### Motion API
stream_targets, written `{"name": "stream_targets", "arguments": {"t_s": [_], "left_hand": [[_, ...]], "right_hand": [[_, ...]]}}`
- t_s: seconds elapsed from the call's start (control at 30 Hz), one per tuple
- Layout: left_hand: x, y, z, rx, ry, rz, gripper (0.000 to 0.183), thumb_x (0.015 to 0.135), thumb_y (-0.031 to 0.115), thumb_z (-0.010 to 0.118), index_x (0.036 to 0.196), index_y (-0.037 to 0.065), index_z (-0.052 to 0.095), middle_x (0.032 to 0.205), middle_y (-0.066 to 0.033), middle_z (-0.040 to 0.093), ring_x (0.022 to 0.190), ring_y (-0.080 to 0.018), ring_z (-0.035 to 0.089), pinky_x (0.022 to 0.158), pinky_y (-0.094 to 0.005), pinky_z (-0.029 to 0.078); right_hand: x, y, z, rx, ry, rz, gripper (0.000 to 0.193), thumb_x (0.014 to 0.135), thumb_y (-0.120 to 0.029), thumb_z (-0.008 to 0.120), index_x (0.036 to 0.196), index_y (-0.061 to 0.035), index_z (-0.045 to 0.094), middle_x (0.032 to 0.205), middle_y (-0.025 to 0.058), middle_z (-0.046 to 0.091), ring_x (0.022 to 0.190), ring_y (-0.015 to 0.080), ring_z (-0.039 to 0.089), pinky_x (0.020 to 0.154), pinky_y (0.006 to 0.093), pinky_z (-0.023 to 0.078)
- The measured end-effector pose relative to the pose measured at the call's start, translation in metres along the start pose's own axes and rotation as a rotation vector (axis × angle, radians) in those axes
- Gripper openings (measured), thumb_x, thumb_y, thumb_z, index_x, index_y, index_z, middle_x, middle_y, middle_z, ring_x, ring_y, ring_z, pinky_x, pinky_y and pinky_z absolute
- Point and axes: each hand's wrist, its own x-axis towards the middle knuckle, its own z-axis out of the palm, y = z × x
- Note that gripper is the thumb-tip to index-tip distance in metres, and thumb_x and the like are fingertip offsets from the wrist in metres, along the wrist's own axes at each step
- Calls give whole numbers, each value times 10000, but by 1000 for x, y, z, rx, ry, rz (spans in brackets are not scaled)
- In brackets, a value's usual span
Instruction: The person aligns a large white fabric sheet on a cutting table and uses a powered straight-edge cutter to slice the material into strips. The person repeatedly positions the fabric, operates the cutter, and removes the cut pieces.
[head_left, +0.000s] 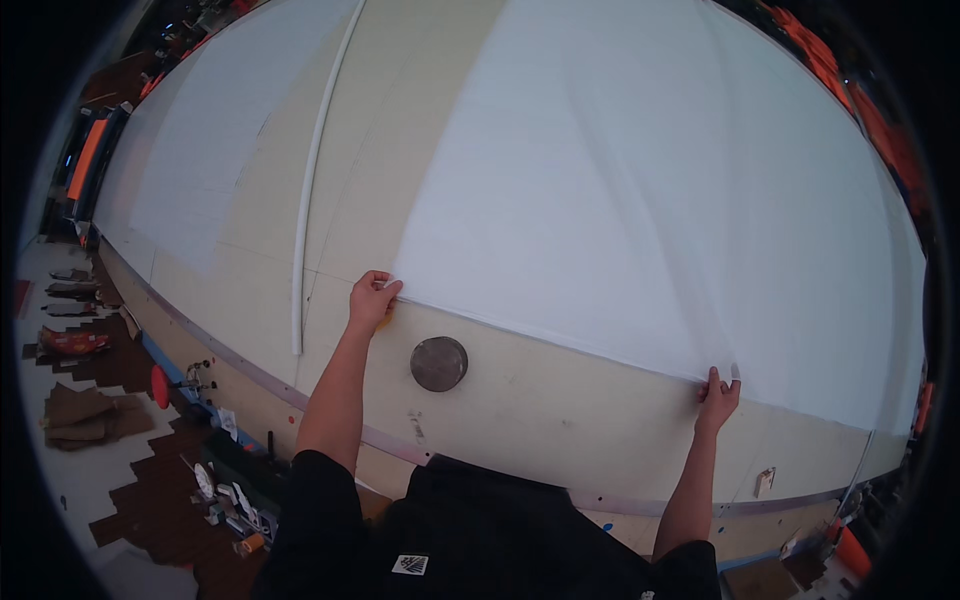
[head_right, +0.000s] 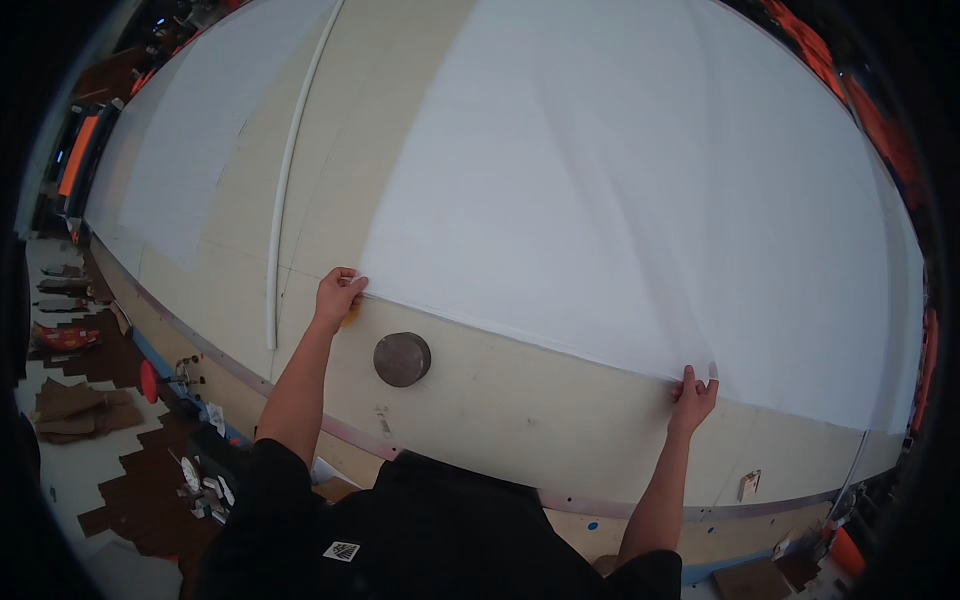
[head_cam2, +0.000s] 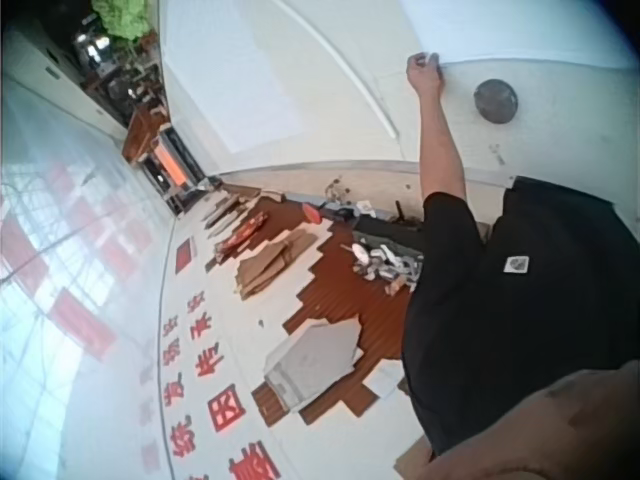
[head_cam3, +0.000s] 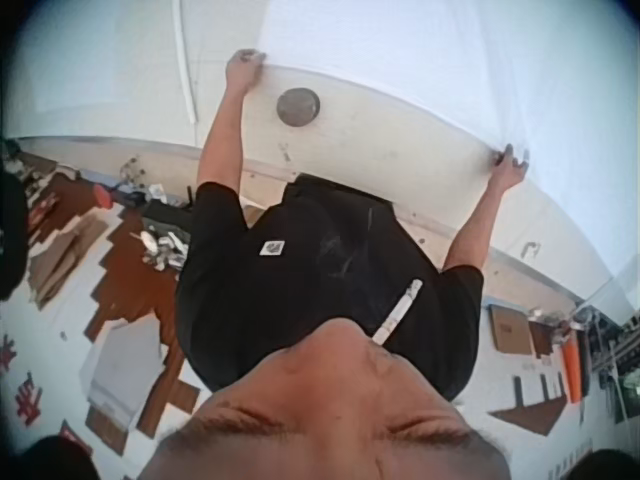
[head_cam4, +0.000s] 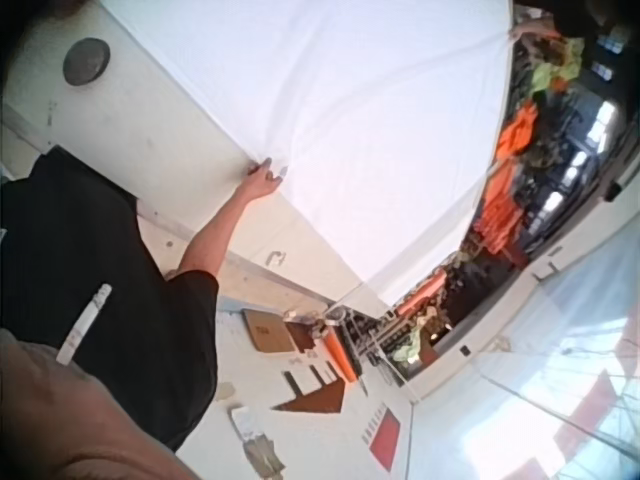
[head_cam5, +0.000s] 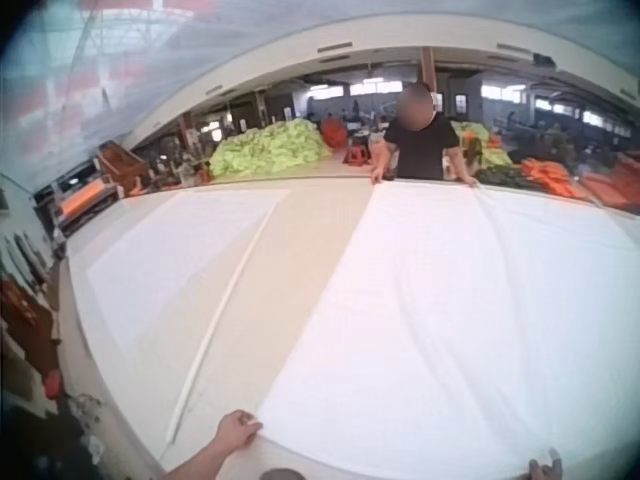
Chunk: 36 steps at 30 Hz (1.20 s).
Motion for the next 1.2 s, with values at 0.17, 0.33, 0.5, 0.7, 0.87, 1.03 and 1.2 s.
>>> {"name": "stream_targets", "arguments": {"t_s": [0.17, 0.33, 0.5, 0.7, 0.87, 1.03, 1.2], "left_hand": [[-2, 0, 1, -88, 12, -4, 298, 923, 142, 830, 1132, 25, 653, 750, -10, 630, 603, -94, 590, 512, -271, 467], [-4, -6, 2, -6, 20, 89, 311, 923, 140, 833, 1141, 25, 644, 714, -5, 606, 550, -93, 558, 464, -285, 432], [0, -19, 3, 129, 95, 161, 342, 886, 201, 860, 1126, 28, 688, 713, -23, 627, 557, -100, 595, 503, -301, 474], [2, -22, 2, 121, 92, 155, 351, 889, 227, 858, 1131, 34, 692, 729, -24, 648, 577, -107, 609, 517, -303, 479], [0, -27, -2, 205, 121, 185, 339, 935, 267, 810, 1164, 43, 699, 735, -33, 667, 620, -126, 629, 579, -322, 507], [-33, -5, 4, 349, 369, 289, 431, 969, 319, 762, 1309, 75, 660, 836, -77, 709, 703, -192, 675, 675, -362, 541], [-175, 48, 46, 942, -90, 712, 736, 849, 438, 858, 1467, 159, 574, 1488, -149, 512, 1291, -351, 540, 898, -444, 613]], "right_hand": [[2, 3, -7, 31, 24, 33, 589, 994, -135, 771, 1516, -50, 512, 649, -19, 545, 527, 73, 479, 461, 255, 365], [2, 11, -6, 6, 14, 24, 582, 993, -128, 766, 1511, -46, 516, 650, -22, 546, 531, 70, 486, 463, 253, 371], [-1, 23, -3, -98, 8, -24, 600, 992, -163, 775, 1510, -37, 502, 650, -17, 557, 545, 68, 507, 453, 254, 381], [6, 34, -5, -175, -11, -39, 557, 982, -178, 784, 1452, -26, 527, 658, 5, 579, 499, 84, 516, 410, 268, 393], [7, 31, -2, -175, -21, -11, 580, 974, -174, 787, 1461, -9, 520, 655, 3, 577, 492, 84, 509, 405, 266, 394], [9, 33, -7, -174, -38, -28, 605, 973, -177, 786, 1479, 5, 509, 643, 1, 571, 495, 81, 508, 409, 270, 392], [3, 23, -3, -190, -39, -56, 647, 973, -193, 787, 1503, 30, 490, 636, 4, 572, 502, 80, 511, 428, 278, 408]]}}
